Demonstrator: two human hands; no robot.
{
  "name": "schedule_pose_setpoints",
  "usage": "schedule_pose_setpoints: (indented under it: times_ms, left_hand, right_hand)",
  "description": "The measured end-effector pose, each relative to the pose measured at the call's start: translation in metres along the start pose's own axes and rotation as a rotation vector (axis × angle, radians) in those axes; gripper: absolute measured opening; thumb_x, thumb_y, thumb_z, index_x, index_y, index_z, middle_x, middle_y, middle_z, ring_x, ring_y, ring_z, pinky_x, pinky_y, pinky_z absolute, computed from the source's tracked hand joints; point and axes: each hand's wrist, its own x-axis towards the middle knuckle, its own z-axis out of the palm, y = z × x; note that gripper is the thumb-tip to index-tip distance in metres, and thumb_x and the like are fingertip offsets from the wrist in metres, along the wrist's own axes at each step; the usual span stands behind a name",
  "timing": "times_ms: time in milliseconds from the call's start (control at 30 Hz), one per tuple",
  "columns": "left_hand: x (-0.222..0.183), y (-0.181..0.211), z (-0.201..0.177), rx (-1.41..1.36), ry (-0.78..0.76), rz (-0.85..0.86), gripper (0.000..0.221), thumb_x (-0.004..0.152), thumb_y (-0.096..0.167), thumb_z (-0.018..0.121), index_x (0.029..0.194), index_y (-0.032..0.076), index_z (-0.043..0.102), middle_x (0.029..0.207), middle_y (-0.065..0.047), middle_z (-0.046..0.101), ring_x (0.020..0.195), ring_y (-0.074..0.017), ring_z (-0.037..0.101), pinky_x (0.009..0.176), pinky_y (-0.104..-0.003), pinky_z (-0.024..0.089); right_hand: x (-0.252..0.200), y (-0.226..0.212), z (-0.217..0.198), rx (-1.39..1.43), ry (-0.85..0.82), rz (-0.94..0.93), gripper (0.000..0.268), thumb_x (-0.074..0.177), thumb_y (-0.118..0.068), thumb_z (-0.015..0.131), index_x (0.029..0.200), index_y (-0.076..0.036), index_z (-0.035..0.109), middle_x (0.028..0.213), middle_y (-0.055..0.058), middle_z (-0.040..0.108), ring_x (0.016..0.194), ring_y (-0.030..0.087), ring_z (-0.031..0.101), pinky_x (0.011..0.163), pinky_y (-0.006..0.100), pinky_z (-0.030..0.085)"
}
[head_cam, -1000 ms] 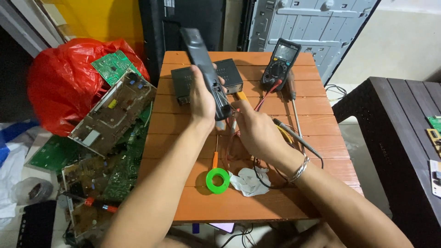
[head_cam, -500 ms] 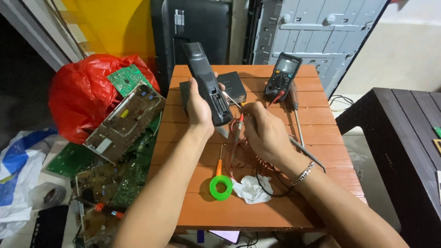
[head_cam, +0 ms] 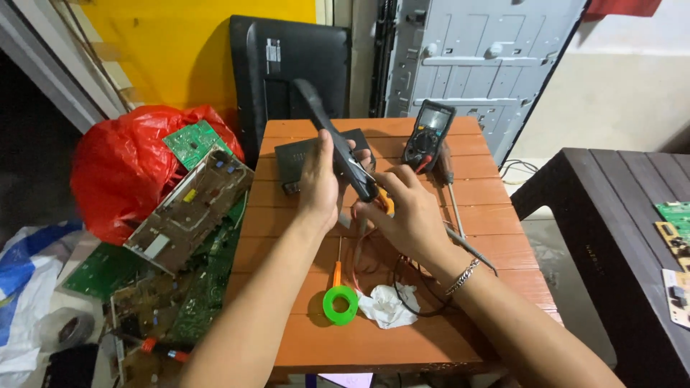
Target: Testing an electronic device's internal components using a multimeter and visual inspection on a repair bench.
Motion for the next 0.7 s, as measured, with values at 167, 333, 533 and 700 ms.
schedule_pose_setpoints:
  times_ms: [167, 333, 533, 700]
  left_hand:
    - [0.003, -0.011, -0.013, 0.186, -0.111, -0.039, 0.049, 0.090, 0.048, 0.072, 0.112, 0.008, 0.055, 0.114, -0.014, 0.067, 0.101, -0.0335, 0.072, 0.087, -0.052, 0.064]
    - [0.001, -0.013, -0.014, 0.139, -0.171, -0.124, 0.042, 0.088, 0.029, 0.080, 0.115, 0.006, 0.057, 0.114, -0.015, 0.071, 0.097, -0.0353, 0.073, 0.083, -0.055, 0.063]
    - [0.020, 0.007, -0.031, -0.206, -0.066, -0.133, 0.035, 0.088, 0.029, 0.076, 0.103, 0.003, 0.060, 0.095, -0.009, 0.065, 0.081, -0.0351, 0.075, 0.081, -0.050, 0.068]
    - [0.028, 0.007, -0.039, -0.233, -0.028, -0.125, 0.032, 0.089, 0.031, 0.074, 0.103, 0.007, 0.058, 0.098, -0.008, 0.067, 0.084, -0.0320, 0.075, 0.083, -0.050, 0.068]
  right_hand:
    - [0.009, 0.010, -0.009, 0.137, 0.115, -0.017, 0.037, 0.087, -0.025, 0.084, 0.118, -0.011, 0.071, 0.111, 0.010, 0.068, 0.094, 0.040, 0.072, 0.077, 0.050, 0.057]
    - [0.012, 0.011, -0.018, 0.262, 0.200, -0.040, 0.037, 0.087, -0.024, 0.086, 0.120, -0.012, 0.073, 0.102, 0.010, 0.070, 0.097, 0.033, 0.072, 0.086, 0.043, 0.056]
    - [0.007, -0.002, -0.016, 0.222, 0.161, 0.023, 0.029, 0.102, -0.005, 0.057, 0.130, -0.010, 0.065, 0.096, 0.015, 0.071, 0.091, 0.035, 0.071, 0.080, 0.045, 0.056]
    - [0.004, 0.001, -0.013, 0.056, 0.139, -0.179, 0.029, 0.096, -0.006, 0.063, 0.122, -0.016, 0.073, 0.083, 0.011, 0.069, 0.071, 0.036, 0.071, 0.061, 0.044, 0.056]
